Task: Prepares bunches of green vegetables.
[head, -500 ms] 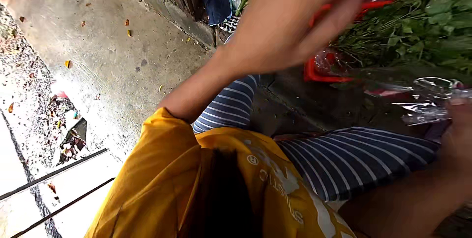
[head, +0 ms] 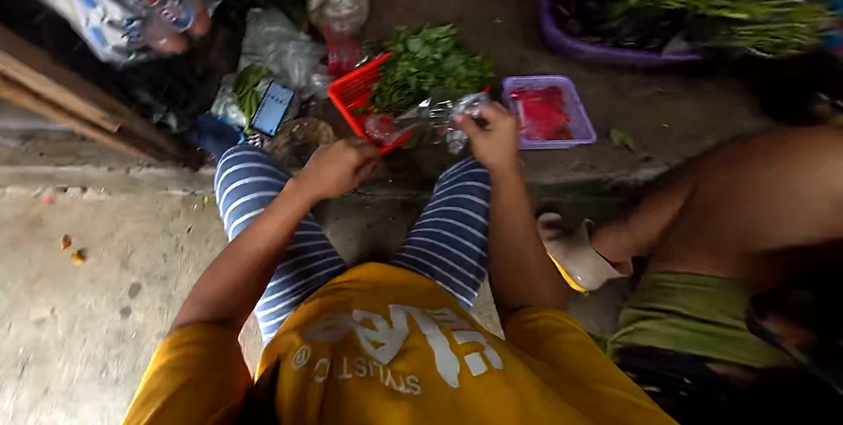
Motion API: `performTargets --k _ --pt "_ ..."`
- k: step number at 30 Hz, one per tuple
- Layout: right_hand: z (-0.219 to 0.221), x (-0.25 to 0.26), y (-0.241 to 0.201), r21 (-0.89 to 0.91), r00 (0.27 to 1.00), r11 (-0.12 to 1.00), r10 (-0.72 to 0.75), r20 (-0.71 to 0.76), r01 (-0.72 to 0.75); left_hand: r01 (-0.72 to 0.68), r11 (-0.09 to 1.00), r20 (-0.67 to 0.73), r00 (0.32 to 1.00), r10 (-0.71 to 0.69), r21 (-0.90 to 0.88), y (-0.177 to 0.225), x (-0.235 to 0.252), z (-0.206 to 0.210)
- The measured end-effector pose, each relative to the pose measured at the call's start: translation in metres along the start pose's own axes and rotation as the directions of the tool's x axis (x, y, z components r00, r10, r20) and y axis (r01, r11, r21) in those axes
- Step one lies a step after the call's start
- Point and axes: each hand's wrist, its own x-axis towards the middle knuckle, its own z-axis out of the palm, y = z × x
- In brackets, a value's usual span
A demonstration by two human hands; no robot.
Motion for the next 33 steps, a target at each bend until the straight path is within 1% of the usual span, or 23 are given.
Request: performTargets --k 4,10,14,17,19,22,24,26,27,28,30,32,33 --pt "0.0 0.001 0.001 0.034 1.0 0.999 0.009 -0.023 -0.008 -0.021 0.999 0.02 1.0 0.021 -0.028 0.005 0.003 0.015" --pt "-0.001 -0.001 -0.001 0.052 0.998 0.998 0.035 -0.06 -0.032 0.005 0.997 0.044 0.999 -0.002 -0.071 0.006 0.0 0.016" --pt "-0.004 -0.006 0.003 0.04 0.999 0.999 0.036 -0.011 -0.035 0.026 0.993 0.054 0.998 -0.02 -0.116 0.006 -0.009 0.028" --pt "-0.006 -0.009 0.01 0.062 0.999 0.997 0.039 -0.013 -0.038 0.051 0.985 0.132 0.991 -0.029 -0.167 0.004 -0.011 0.043" --pt "-0.009 -0.009 0.01 0.056 0.998 0.997 0.052 -0.022 -0.051 0.063 0.977 0.186 0.982 -0.025 -0.206 0.005 -0.004 0.045" --pt "-0.009 -0.012 0.009 0.019 0.998 0.999 0.05 -0.042 -0.049 0.01 0.971 0.165 0.986 0.031 -0.239 0.005 0.007 0.049" --pt "-0.001 -0.012 0.004 -0.021 0.993 1.0 -0.013 -0.119 0.011 -0.004 0.945 0.122 0.991 0.046 -0.326 0.007 0.015 0.049" --pt "0.008 -0.01 -0.008 -0.129 0.97 0.982 -0.16 -0.181 0.137 0.055 0.861 0.116 0.993 0.005 -0.505 0.013 0.03 0.044" --pt "0.013 -0.006 -0.015 -0.189 0.95 0.959 -0.249 -0.19 0.213 0.114 0.785 0.133 0.99 -0.04 -0.609 0.015 0.038 0.042" --pt "0.02 -0.002 -0.021 -0.245 0.929 0.928 -0.327 -0.175 0.281 0.167 0.682 0.151 0.985 -0.083 -0.712 0.014 0.047 0.041" --pt "0.039 0.007 -0.034 -0.309 0.89 0.867 -0.442 -0.111 0.392 0.247 0.426 0.178 0.964 -0.196 -0.87 0.008 0.065 0.037" --pt "0.058 0.017 -0.043 -0.287 0.881 0.847 -0.473 -0.021 0.448 0.278 0.165 0.21 0.917 -0.34 -0.946 -0.004 0.085 0.032" --pt "0.066 0.023 -0.045 -0.241 0.892 0.863 -0.451 0.028 0.444 0.271 0.045 0.232 0.887 -0.4 -0.961 -0.013 0.095 0.029"
